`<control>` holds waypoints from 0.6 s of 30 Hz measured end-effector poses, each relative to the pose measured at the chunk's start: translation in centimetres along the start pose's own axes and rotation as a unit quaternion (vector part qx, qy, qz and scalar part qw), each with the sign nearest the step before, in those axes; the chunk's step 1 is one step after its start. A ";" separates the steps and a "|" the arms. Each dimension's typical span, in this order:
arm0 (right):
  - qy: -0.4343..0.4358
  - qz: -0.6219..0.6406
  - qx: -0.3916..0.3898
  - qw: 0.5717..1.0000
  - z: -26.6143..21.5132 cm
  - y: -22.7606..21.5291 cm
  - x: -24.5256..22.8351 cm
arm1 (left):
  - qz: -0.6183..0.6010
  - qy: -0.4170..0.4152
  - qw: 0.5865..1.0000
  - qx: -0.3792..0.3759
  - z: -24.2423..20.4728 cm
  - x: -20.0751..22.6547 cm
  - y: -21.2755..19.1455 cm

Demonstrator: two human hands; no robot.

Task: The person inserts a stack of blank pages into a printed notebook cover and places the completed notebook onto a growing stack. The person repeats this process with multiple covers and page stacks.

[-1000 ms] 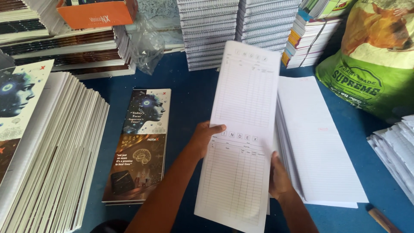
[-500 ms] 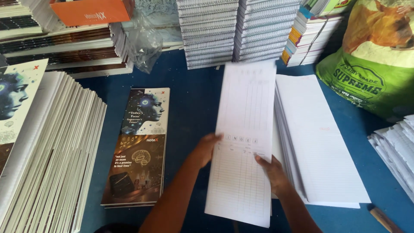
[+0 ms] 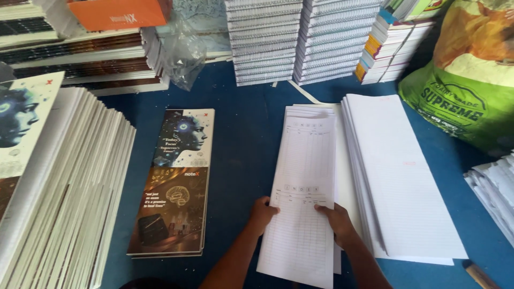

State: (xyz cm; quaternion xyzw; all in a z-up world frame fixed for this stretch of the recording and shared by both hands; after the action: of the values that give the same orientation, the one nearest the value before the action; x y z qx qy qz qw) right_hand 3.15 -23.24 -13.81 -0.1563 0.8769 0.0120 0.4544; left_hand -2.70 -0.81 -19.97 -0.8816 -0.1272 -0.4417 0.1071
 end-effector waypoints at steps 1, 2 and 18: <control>0.027 0.019 -0.005 0.999 0.1 -0.1 -0.1 | -0.005 -0.003 1.000 -0.005 -0.1 0.1 0.1; 0.054 0.038 -0.009 0.998 0.2 -0.2 -0.2 | -0.009 -0.005 1.000 -0.010 -0.3 0.2 0.1; -0.017 -0.056 0.005 0.998 -0.8 -0.2 -1.1 | 0.247 0.024 0.951 0.185 -1.5 3.4 -5.9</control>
State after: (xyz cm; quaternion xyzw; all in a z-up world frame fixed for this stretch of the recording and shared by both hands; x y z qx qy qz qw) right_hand 3.17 -23.24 -12.47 -0.2029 0.8588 -0.0154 0.4702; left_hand -3.75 4.78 -15.95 -0.8393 0.0177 -0.3913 0.3769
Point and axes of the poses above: each hand's wrist, its own z-axis towards the middle knuckle, its own y-axis out of the palm, x = y × z, the point moved 1 cm from there along z, towards the middle knuckle, and after that the axes turned 2 degrees about -y, right-handed, at the moved point
